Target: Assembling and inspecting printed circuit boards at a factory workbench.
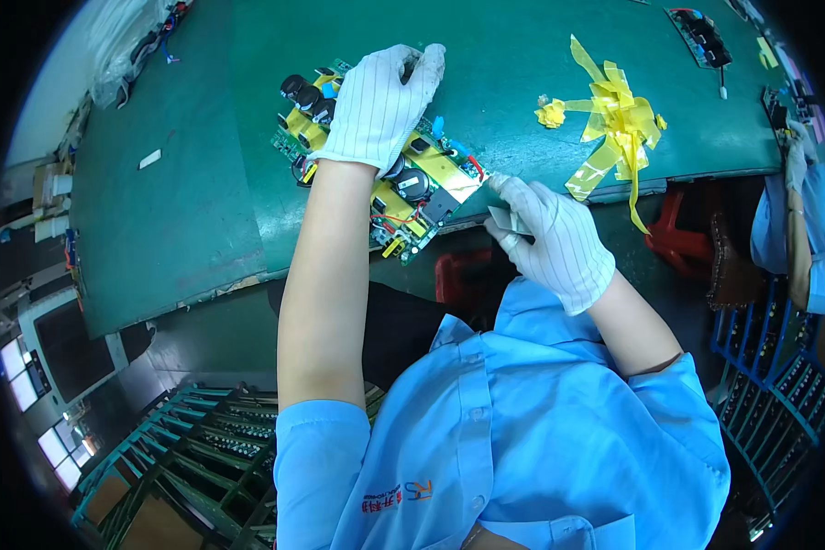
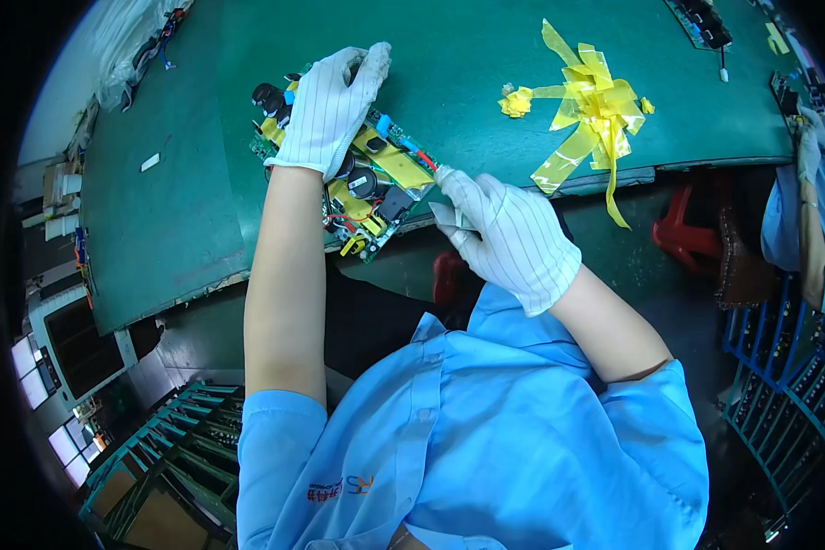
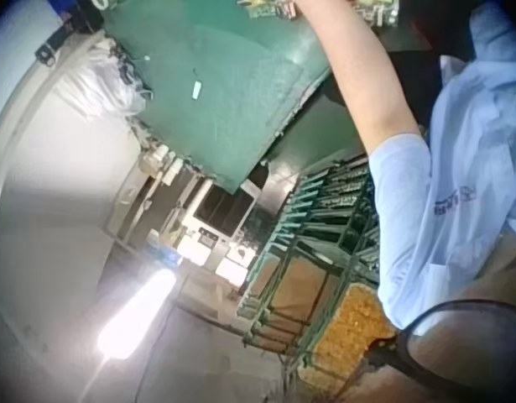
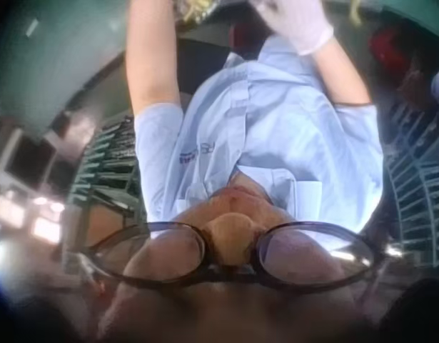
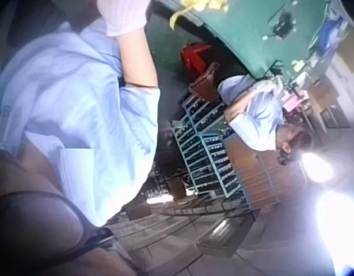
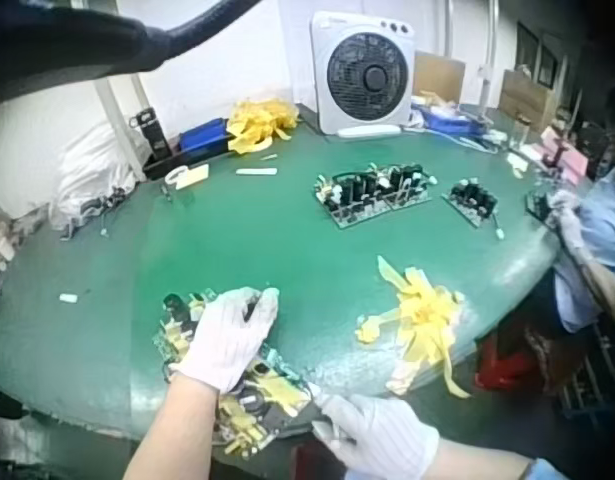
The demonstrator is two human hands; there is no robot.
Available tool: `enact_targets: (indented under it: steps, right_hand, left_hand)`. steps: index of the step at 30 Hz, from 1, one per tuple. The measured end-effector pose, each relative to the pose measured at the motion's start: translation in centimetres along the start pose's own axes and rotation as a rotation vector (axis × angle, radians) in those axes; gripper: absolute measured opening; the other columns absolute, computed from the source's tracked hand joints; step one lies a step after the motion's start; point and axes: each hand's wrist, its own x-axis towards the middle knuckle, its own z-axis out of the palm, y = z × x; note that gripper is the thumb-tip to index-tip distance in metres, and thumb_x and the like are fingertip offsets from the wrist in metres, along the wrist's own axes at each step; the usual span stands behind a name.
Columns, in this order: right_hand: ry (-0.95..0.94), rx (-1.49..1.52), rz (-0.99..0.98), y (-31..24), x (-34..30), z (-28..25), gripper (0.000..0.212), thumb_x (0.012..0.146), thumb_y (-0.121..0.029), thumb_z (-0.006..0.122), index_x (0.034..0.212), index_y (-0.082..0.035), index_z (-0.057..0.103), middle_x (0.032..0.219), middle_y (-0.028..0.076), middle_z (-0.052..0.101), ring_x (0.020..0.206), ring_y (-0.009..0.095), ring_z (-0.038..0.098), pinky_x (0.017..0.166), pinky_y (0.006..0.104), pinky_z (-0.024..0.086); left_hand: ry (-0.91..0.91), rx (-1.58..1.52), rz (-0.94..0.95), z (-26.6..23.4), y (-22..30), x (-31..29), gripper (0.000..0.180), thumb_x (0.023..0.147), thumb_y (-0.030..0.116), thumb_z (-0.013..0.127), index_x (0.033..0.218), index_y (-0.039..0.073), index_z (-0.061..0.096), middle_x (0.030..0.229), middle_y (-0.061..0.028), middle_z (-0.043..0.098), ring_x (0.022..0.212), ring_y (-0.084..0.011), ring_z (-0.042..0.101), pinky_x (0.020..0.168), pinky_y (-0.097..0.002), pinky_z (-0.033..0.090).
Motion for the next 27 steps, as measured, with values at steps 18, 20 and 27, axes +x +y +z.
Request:
enact_targets:
  steps: [18,20,27]
  right_hand:
    - [-0.250,-0.251,-0.067,-0.3,4.4,1.7,0.017,0.084,-0.012,0.056,0.099,-0.009,0.064,0.072,0.017,0.066,0.065,0.035,0.067,0.055,0.0489,0.051]
    - [-0.185,-0.289,-0.091,0.2,4.3,2.4,0.013,0.083,-0.012,0.057,0.095,-0.009,0.063,0.071,0.016,0.066,0.064,0.034,0.067,0.053,0.0475,0.051]
    - [0.001,-0.200,-0.190,-0.1,3.7,2.1,0.010,0.076,-0.006,0.061,0.085,-0.011,0.059,0.067,0.010,0.063,0.059,0.030,0.065,0.049,0.0431,0.049]
  left_hand:
    - [0.264,-0.473,0.028,-2.1,-2.1,-1.8,0.039,0.102,0.029,0.054,0.105,-0.008,0.066,0.098,-0.0149,0.072,0.089,-0.0203,0.068,0.085,-0.0321,0.053]
    - [0.400,-0.230,0.104,-2.7,-2.3,-2.4,0.027,0.098,0.023,0.060,0.107,-0.001,0.068,0.106,-0.0134,0.070,0.093,-0.0233,0.068,0.083,-0.0344,0.053]
    - [0.587,0.338,0.215,1.0,-5.3,-2.0,0.021,0.089,0.026,0.063,0.101,0.009,0.068,0.112,-0.0131,0.066,0.114,-0.0369,0.057,0.102,-0.0522,0.039]
